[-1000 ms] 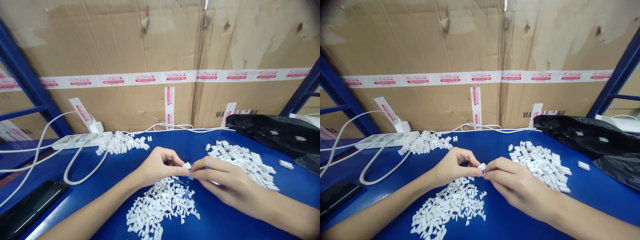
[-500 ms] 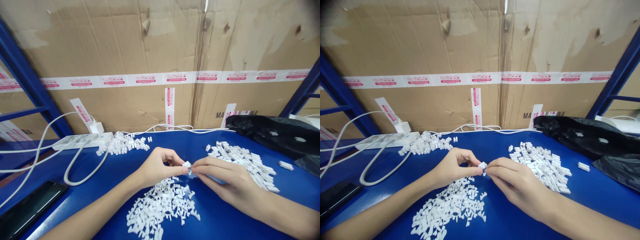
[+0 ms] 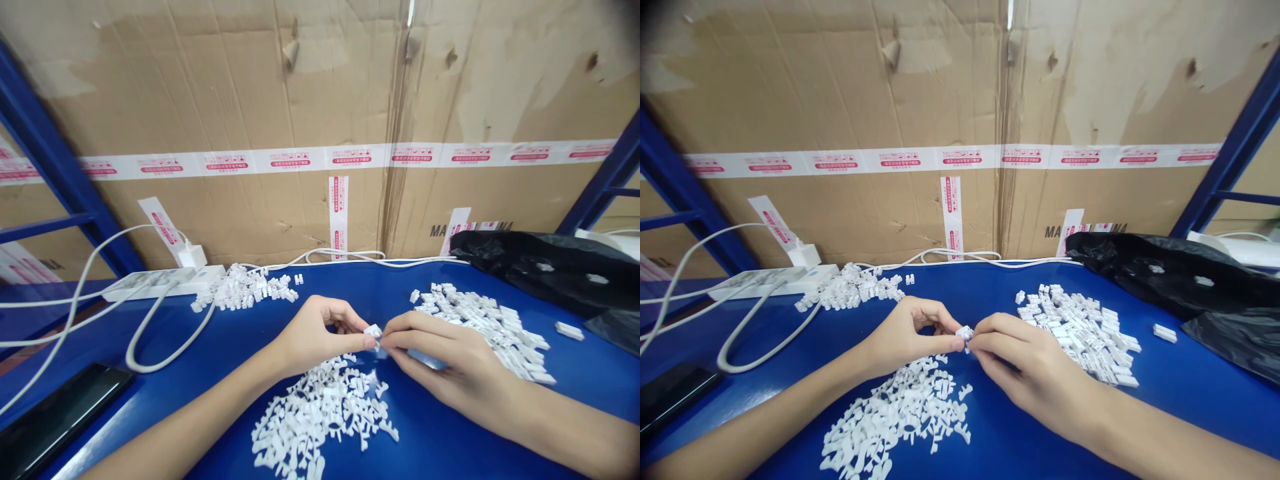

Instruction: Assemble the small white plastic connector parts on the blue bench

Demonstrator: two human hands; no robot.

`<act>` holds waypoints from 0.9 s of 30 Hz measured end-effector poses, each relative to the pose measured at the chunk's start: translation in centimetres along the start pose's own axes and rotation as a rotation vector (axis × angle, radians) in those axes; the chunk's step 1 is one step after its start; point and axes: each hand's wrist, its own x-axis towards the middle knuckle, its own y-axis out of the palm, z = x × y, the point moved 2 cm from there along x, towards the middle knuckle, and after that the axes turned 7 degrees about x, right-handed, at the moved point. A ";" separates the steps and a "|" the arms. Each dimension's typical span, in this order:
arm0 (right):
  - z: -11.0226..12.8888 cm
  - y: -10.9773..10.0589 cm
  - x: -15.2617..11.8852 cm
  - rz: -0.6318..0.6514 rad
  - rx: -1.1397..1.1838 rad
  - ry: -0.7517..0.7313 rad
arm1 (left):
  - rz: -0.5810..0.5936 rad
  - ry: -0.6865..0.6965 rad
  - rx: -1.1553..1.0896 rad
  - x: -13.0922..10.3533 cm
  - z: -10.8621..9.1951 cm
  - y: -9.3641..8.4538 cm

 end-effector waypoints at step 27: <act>0.0 0.6 0.1 -0.023 0.046 0.123 | -0.022 -0.001 0.060 -0.1 0.1 0.1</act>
